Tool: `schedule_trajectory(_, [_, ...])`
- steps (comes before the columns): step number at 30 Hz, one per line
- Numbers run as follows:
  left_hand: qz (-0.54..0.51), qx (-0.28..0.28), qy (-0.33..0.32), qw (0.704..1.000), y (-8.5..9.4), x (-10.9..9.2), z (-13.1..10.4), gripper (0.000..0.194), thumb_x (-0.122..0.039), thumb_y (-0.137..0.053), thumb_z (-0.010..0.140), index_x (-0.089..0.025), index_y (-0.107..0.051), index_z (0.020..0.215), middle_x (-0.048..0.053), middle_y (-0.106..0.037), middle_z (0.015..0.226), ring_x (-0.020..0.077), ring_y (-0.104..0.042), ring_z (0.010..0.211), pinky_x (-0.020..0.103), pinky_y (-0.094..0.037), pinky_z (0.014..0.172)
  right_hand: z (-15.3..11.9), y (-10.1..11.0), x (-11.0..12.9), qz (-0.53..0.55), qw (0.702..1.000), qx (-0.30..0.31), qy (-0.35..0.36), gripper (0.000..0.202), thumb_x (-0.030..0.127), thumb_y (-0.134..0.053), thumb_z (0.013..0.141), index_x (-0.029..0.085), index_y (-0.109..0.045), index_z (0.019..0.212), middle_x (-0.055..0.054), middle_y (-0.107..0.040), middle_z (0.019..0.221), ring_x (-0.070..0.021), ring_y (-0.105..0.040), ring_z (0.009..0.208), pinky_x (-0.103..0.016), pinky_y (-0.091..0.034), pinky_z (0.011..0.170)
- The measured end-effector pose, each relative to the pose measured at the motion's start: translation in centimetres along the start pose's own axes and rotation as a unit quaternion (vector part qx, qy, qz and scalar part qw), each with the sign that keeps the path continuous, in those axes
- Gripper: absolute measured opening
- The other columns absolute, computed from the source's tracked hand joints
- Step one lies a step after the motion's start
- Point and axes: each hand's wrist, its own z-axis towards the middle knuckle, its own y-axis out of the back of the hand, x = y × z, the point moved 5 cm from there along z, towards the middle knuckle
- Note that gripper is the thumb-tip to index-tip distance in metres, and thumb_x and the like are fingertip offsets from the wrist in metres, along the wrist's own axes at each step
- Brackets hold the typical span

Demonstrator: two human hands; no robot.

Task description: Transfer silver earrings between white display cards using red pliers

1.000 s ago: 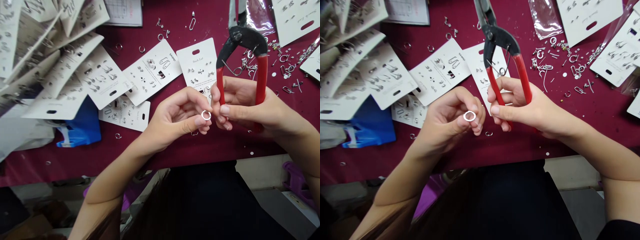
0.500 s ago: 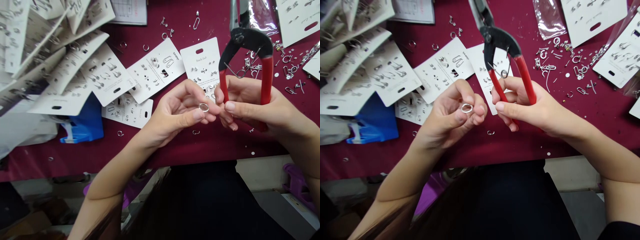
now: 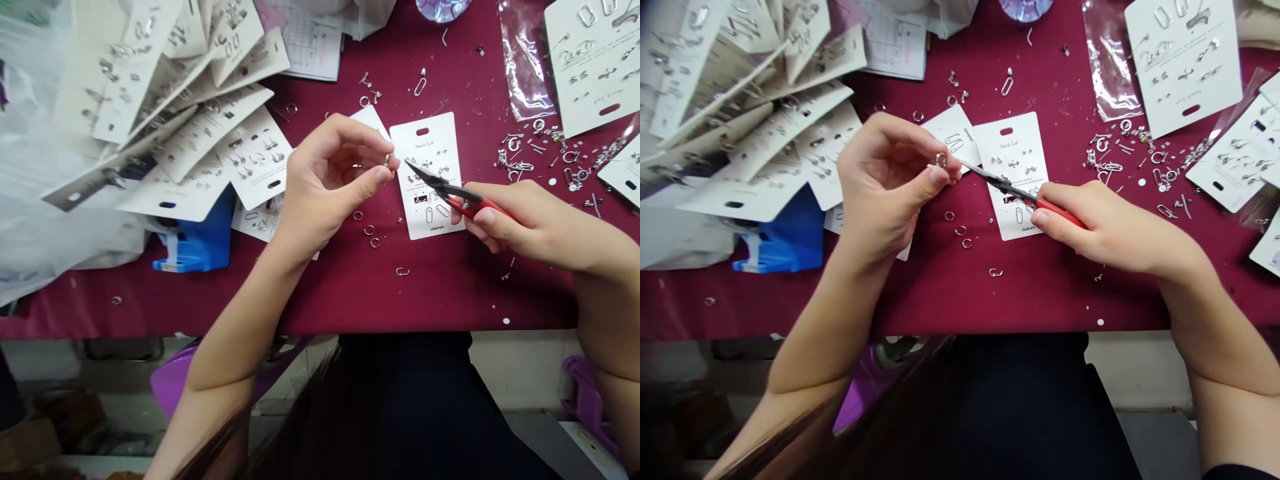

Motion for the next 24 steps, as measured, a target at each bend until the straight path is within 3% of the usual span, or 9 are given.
schedule_trajectory(12, [0.047, 0.049, -0.011, 0.998, -0.89, -0.5, 0.02, 0.031, -0.044, -0.081, 0.079, -0.02, -0.064, 0.089, 0.0, -0.065, 0.086, 0.0161, -0.074, 0.085, 0.03, -0.066, 0.077, 0.14, -0.71, 0.17, -0.019, 1.0, 0.017, 0.007, 0.064, 0.078, -0.029, 0.094, 0.019, -0.055, 0.089, 0.001, -0.051, 0.063, -0.012, -0.043, 0.053, -0.028, -0.034, 0.055])
schedule_trajectory(24, [0.006, 0.034, 0.023, 0.999, -0.79, -0.39, -0.19, 0.032, -0.041, -0.085, 0.074, -0.02, -0.067, 0.089, 0.001, -0.067, 0.087, 0.0147, -0.071, 0.085, 0.026, -0.061, 0.077, 0.12, -0.63, 0.35, 0.001, 1.0, 0.014, 0.011, 0.062, 0.076, -0.033, 0.094, 0.018, -0.055, 0.088, 0.0, -0.05, 0.065, -0.0117, -0.041, 0.054, -0.028, -0.033, 0.054])
